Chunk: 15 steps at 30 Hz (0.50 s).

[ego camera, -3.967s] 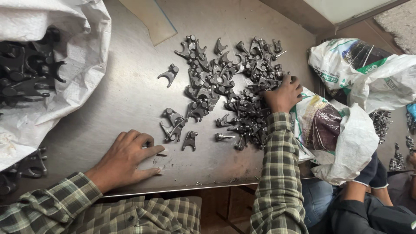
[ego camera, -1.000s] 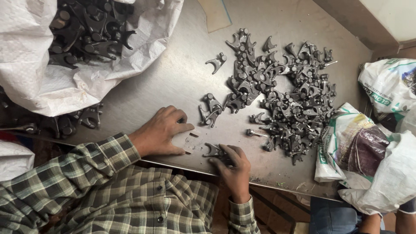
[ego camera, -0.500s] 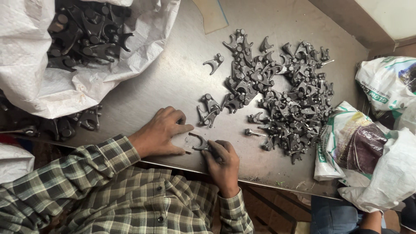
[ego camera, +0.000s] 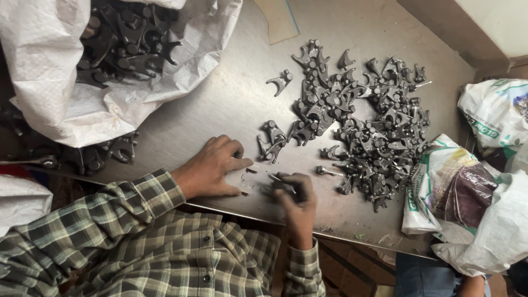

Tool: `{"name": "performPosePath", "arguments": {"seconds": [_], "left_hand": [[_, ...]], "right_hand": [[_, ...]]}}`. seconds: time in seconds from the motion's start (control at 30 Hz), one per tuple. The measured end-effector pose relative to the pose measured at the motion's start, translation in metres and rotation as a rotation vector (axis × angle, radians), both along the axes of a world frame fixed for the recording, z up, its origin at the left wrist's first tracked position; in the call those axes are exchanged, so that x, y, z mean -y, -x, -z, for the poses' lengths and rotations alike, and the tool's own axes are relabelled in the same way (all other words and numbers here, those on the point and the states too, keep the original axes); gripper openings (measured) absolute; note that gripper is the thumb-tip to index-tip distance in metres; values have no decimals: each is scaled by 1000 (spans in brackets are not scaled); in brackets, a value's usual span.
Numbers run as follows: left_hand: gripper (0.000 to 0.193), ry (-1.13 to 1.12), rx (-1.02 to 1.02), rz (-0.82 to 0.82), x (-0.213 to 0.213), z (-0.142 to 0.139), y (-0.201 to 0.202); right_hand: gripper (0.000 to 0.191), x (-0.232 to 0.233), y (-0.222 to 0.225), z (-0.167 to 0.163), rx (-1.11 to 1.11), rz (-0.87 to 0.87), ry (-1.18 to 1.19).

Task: The person repeatedly picks small metal parts from a pile on a metal table, rubs each part against a small rectangular block, and places the finished part into a white sack. The process is repeated for many parts throughout the clip.

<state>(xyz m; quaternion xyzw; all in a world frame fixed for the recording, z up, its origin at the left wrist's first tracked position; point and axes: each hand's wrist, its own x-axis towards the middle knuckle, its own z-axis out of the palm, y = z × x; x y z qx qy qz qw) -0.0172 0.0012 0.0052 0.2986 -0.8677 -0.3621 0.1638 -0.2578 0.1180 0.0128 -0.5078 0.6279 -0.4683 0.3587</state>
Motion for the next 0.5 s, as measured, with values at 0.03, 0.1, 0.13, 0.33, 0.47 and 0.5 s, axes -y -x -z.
{"name": "performPosePath", "arguments": {"seconds": [0.03, 0.1, 0.13, 0.33, 0.47, 0.5], "left_hand": [[69, -4, -4, -7, -1, 0, 0], [68, 0, -15, -12, 0, 0, 1], [69, 9, -23, -10, 0, -1, 1], [67, 35, -46, -21, 0, -8, -2], [68, 32, -23, -19, 0, -9, -1], [67, 33, -19, -19, 0, -8, -1]], "right_hand": [[27, 1, 3, 1, 196, 64, -16], [23, 8, 3, 2, 132, 134, -27], [21, 14, -1, 3, -127, 138, -26], [33, 45, -42, -7, -613, 65, 69], [29, 44, -39, -13, -655, 48, 17], [31, 39, -33, -13, -653, 29, -5]]}}
